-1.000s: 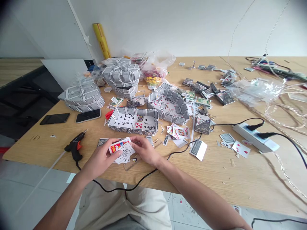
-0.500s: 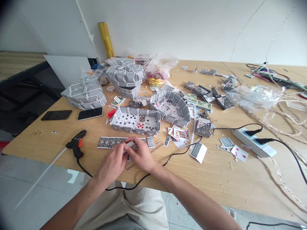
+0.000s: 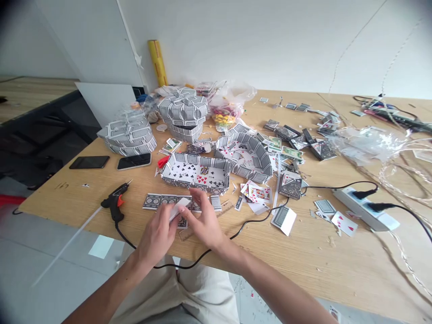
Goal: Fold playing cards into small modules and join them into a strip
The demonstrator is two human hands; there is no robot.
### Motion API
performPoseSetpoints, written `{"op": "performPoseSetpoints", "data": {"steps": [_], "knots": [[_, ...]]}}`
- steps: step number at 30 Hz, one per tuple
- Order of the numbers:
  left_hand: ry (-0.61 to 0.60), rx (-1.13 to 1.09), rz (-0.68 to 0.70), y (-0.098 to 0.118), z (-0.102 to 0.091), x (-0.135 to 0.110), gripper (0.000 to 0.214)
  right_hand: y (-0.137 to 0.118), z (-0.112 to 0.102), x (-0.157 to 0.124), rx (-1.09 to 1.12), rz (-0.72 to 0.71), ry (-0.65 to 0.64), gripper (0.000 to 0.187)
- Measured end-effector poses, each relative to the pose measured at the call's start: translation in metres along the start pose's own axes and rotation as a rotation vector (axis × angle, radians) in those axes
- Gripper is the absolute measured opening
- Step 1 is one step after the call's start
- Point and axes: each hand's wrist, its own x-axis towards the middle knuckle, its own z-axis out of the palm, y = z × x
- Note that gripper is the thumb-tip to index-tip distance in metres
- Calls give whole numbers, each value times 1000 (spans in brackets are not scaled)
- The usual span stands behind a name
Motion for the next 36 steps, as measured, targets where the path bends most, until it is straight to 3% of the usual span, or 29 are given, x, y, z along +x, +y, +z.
{"op": "performPoseSetpoints", "data": {"steps": [3, 6, 8, 10, 13, 15, 18, 21, 29, 36], "knots": [[110, 23, 25, 8, -7, -3, 15, -13, 16, -8, 325, 225, -51, 75], [109, 3, -6, 16, -14, -6, 10, -25, 26, -15, 482, 321, -83, 55], [37, -62, -47, 18, -24, -7, 16, -28, 27, -18, 510, 375, -100, 49], [-90, -161, -52, 16, -39, -7, 44, -29, 24, -21, 502, 410, -148, 48], [-285, -227, 24, 7, -62, -8, 122, -29, 18, -25, 498, 437, -257, 46], [-371, -268, 66, 2, -70, -10, 139, -31, 17, -29, 515, 463, -336, 46], [-378, -385, 57, -2, -72, -16, 122, -38, 21, -33, 545, 542, -409, 47], [-292, -494, -5, -2, -67, -26, 103, -47, 27, -35, 561, 623, -440, 53], [-56, -470, 29, -12, -58, -46, 95, -60, 42, -26, 376, 631, -481, 45], [-25, -463, -68, -31, -58, -56, 97, -63, 72, -8, 201, 602, -461, 41]]}}
